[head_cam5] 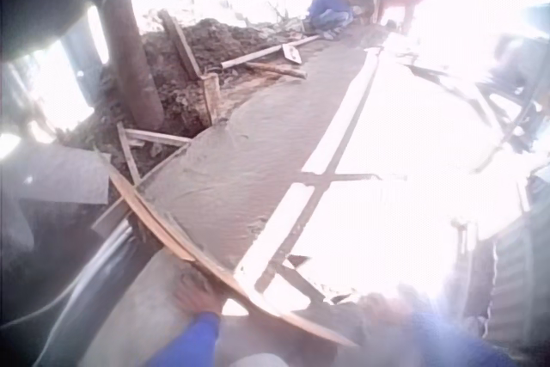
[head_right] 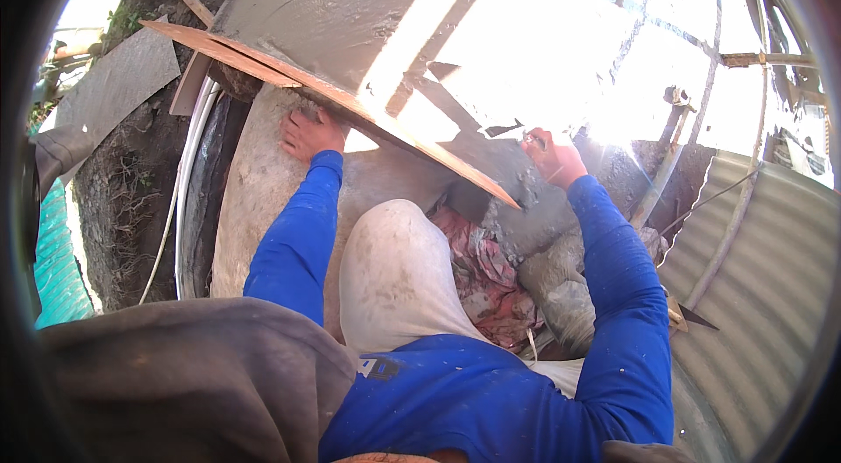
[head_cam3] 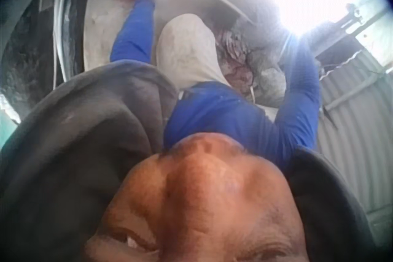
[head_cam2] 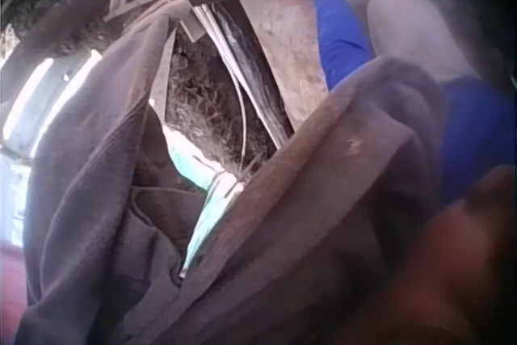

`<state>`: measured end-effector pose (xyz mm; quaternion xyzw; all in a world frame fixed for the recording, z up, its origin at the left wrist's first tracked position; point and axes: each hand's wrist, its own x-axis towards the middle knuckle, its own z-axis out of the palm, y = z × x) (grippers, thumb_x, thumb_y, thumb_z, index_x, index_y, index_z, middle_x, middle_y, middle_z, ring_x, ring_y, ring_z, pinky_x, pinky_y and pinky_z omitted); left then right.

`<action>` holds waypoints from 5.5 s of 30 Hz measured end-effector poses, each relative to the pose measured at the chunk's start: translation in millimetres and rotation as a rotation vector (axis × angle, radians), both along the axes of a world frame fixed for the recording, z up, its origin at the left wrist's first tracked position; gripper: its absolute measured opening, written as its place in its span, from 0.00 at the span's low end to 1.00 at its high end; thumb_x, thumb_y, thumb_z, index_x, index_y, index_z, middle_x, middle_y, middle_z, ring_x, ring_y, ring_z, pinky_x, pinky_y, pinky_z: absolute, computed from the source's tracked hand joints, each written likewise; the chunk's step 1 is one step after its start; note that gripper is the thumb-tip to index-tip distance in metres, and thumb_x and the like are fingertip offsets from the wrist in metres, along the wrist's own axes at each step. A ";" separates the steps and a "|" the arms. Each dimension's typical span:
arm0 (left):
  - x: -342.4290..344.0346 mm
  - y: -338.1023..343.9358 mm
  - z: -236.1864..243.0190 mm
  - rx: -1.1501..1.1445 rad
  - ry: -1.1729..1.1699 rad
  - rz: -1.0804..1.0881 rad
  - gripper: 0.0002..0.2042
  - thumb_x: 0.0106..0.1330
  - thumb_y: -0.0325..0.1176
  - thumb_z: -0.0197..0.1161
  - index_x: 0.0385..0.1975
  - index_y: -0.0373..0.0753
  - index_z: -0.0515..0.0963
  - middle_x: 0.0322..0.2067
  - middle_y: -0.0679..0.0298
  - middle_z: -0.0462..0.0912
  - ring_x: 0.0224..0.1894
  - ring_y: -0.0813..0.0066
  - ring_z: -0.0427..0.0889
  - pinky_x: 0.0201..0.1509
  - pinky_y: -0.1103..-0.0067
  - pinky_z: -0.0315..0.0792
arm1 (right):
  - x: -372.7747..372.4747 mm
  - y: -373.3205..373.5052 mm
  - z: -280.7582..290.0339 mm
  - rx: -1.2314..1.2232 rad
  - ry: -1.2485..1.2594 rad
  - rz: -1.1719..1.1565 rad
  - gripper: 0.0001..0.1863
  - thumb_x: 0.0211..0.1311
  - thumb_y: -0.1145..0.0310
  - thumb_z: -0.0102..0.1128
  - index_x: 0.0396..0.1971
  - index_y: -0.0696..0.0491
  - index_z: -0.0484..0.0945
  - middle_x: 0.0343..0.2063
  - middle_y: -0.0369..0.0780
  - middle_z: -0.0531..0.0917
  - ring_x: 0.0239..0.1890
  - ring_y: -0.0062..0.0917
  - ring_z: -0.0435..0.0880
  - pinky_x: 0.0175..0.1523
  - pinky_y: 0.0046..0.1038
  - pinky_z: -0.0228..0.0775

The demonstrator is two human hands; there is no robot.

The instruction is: The person scoops wet plaster from a pile and applies it to a curved wall surface using a trowel. They repeatedly smooth and level the plaster with the trowel while kneeling on the ground.

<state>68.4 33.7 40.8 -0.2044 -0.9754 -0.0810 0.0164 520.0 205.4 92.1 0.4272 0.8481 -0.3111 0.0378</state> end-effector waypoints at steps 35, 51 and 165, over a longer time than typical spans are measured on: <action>-4.2 -1.0 -0.1 -0.008 -0.077 -0.007 0.31 0.72 0.50 0.61 0.68 0.37 0.69 0.75 0.53 0.59 0.83 0.54 0.46 0.83 0.49 0.39 | -155.0 89.9 -64.8 -0.228 0.009 0.286 0.21 0.70 0.53 0.63 0.52 0.54 0.84 0.35 0.44 0.88 0.34 0.34 0.87 0.44 0.37 0.80; -4.2 -3.9 -2.7 0.018 -0.051 -0.019 0.31 0.71 0.49 0.62 0.68 0.36 0.69 0.74 0.52 0.61 0.82 0.52 0.48 0.82 0.48 0.39 | -163.2 52.6 -39.4 -0.009 -0.004 0.356 0.20 0.69 0.57 0.63 0.55 0.53 0.83 0.46 0.46 0.88 0.49 0.43 0.87 0.57 0.44 0.79; -3.7 -3.7 -16.6 -0.037 0.102 -0.040 0.31 0.71 0.52 0.60 0.64 0.33 0.71 0.69 0.53 0.68 0.75 0.52 0.63 0.78 0.52 0.52 | -46.6 73.1 -109.6 -0.179 0.621 -1.223 0.11 0.70 0.75 0.60 0.48 0.55 0.72 0.29 0.38 0.77 0.22 0.22 0.79 0.24 0.26 0.76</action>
